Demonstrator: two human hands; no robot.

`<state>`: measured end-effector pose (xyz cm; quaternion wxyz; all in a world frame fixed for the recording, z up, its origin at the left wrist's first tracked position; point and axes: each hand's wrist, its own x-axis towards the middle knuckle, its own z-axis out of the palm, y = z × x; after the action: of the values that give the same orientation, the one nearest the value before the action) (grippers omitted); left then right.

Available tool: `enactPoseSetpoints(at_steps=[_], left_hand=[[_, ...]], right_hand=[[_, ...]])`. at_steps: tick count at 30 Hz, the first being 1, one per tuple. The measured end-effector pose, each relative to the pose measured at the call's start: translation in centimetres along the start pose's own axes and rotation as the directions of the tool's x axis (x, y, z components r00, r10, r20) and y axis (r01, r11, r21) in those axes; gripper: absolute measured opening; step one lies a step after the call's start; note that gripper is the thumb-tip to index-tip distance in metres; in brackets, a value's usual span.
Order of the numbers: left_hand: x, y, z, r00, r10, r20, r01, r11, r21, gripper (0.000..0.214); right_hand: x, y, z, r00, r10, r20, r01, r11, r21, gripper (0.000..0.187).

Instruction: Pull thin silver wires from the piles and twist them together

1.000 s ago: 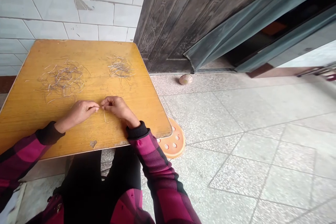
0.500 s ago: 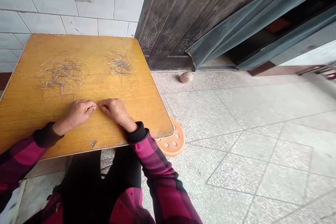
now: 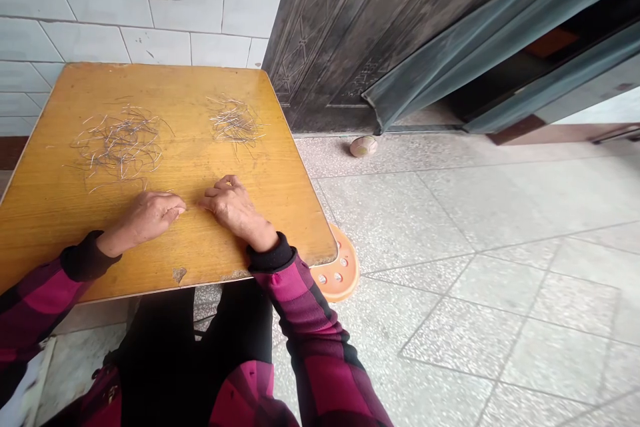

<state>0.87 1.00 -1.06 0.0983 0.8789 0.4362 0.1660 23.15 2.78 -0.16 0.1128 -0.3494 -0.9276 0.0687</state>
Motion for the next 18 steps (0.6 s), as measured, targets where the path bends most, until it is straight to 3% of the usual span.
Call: enactPoseSetpoints(at_steps=[13,18], left_hand=[[-0.1,-0.1,-0.3,0.973,-0.231,-0.029,0.207,0.917,-0.342,0.021],[0.2,-1.1,-0.4,0.964,-0.240,0.112,0.260,0.787,-0.560,0.026]], right_hand=[[-0.3,0.4,1.0,0.971,0.100,-0.216,-0.063,0.983,0.173,0.022],[-0.2,0.3,1.4,0.972,0.101,-0.214,-0.068,0.985,0.156,0.021]])
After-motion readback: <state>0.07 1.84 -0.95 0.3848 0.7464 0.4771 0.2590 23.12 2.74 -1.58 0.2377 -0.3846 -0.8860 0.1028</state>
